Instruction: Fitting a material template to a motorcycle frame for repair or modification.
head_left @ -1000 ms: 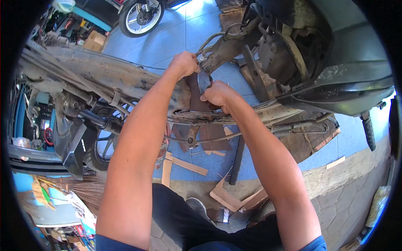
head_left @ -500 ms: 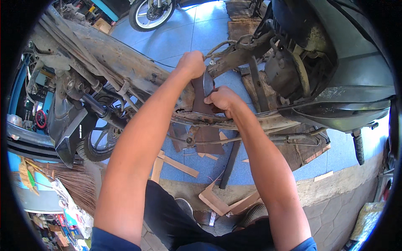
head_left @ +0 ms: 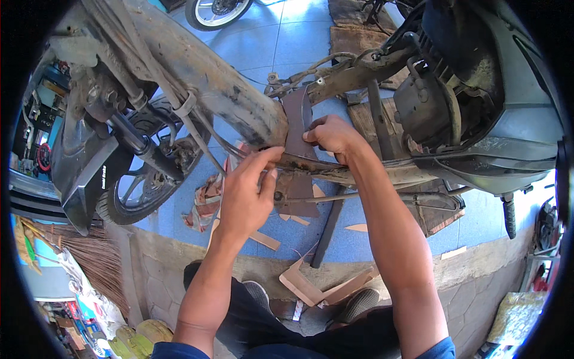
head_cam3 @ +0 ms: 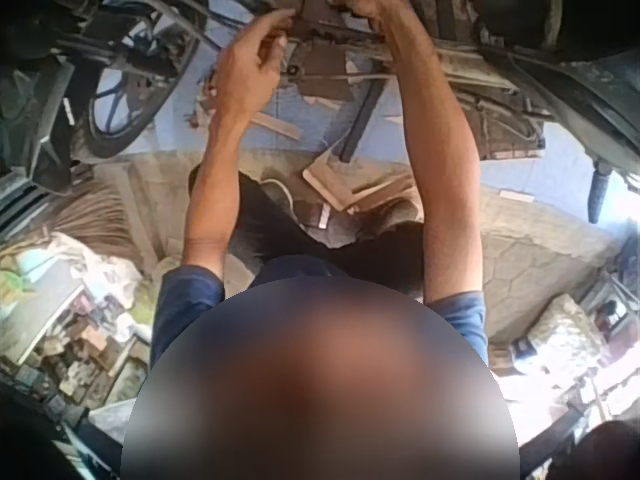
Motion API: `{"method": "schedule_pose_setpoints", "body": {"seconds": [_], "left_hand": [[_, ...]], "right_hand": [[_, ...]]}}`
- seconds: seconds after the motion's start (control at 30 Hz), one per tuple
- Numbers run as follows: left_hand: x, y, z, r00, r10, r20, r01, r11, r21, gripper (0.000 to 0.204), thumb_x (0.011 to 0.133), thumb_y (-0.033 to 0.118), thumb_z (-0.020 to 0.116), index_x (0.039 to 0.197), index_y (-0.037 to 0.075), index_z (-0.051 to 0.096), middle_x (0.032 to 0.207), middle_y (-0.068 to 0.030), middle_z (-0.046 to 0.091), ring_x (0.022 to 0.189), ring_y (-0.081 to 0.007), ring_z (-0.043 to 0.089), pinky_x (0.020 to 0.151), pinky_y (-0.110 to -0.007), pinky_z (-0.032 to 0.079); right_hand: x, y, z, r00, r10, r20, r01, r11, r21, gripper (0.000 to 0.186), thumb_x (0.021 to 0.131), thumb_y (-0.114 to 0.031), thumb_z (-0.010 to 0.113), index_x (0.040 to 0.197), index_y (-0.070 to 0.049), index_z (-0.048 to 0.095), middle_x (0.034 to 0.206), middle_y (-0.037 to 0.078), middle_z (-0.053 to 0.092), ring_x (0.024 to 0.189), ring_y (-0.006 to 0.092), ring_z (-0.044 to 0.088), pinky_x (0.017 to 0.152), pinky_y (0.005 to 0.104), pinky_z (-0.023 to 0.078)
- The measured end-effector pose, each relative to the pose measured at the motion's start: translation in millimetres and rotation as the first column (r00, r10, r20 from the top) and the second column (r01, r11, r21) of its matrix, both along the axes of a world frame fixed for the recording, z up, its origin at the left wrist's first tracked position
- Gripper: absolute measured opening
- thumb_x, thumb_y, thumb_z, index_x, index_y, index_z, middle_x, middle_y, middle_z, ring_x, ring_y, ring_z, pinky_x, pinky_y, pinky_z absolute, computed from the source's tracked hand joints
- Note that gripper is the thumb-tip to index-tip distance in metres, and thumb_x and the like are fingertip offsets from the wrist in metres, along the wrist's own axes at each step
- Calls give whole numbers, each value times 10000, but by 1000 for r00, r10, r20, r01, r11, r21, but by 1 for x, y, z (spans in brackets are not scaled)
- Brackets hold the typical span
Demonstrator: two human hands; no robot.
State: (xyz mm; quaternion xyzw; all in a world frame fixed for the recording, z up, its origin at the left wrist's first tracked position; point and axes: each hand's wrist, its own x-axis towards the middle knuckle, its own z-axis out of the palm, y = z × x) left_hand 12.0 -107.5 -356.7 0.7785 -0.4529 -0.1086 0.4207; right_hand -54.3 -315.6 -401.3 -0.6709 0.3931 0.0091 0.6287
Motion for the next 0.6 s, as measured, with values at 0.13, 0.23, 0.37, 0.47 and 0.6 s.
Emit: {"method": "schedule_pose_setpoints", "body": {"seconds": [0.13,0.23,0.37,0.47,0.6], "left_hand": [[5,-7,0,999,-45,-8,45,998,-37,341,872,-71,552,1189,25,630,1086,-128,692,980,-201,674,815,-313,522],[0,-9,-5,998,-57,8,56,998,8,345,860,-77,549,1177,30,633,1081,-133,688,995,-233,668,829,-334,517],[-6,-17,-6,962,-121,246,92,988,126,367,827,-75,556,1166,40,637,1124,-152,667,1077,-330,620,917,-398,486],[-6,-22,-14,956,-142,258,101,981,167,390,804,-74,562,1173,26,634,1183,-162,642,1134,-361,575,972,-418,452],[-5,-27,-33,890,-235,392,175,968,182,401,795,-79,562,1180,10,630,1215,-158,629,1151,-355,567,984,-415,446]], "right_hand": [[-3,-3,-1,1000,-13,-6,13,1000,-20,300,815,-159,679,1009,68,686,936,148,675,654,179,561,472,365,397],[0,-4,-17,995,-4,98,12,997,-81,296,816,-153,676,1009,70,682,926,142,663,662,197,552,446,391,368],[0,-10,-21,1000,17,12,-16,999,-47,290,799,-137,690,1004,68,683,902,128,646,699,214,534,486,418,361],[5,-11,-31,999,-4,44,9,995,-96,260,785,-131,705,957,62,682,856,110,626,662,198,505,463,408,322],[8,-9,-25,998,-36,59,41,994,-97,182,766,-111,724,816,45,644,724,84,550,554,170,424,407,395,232]]}}
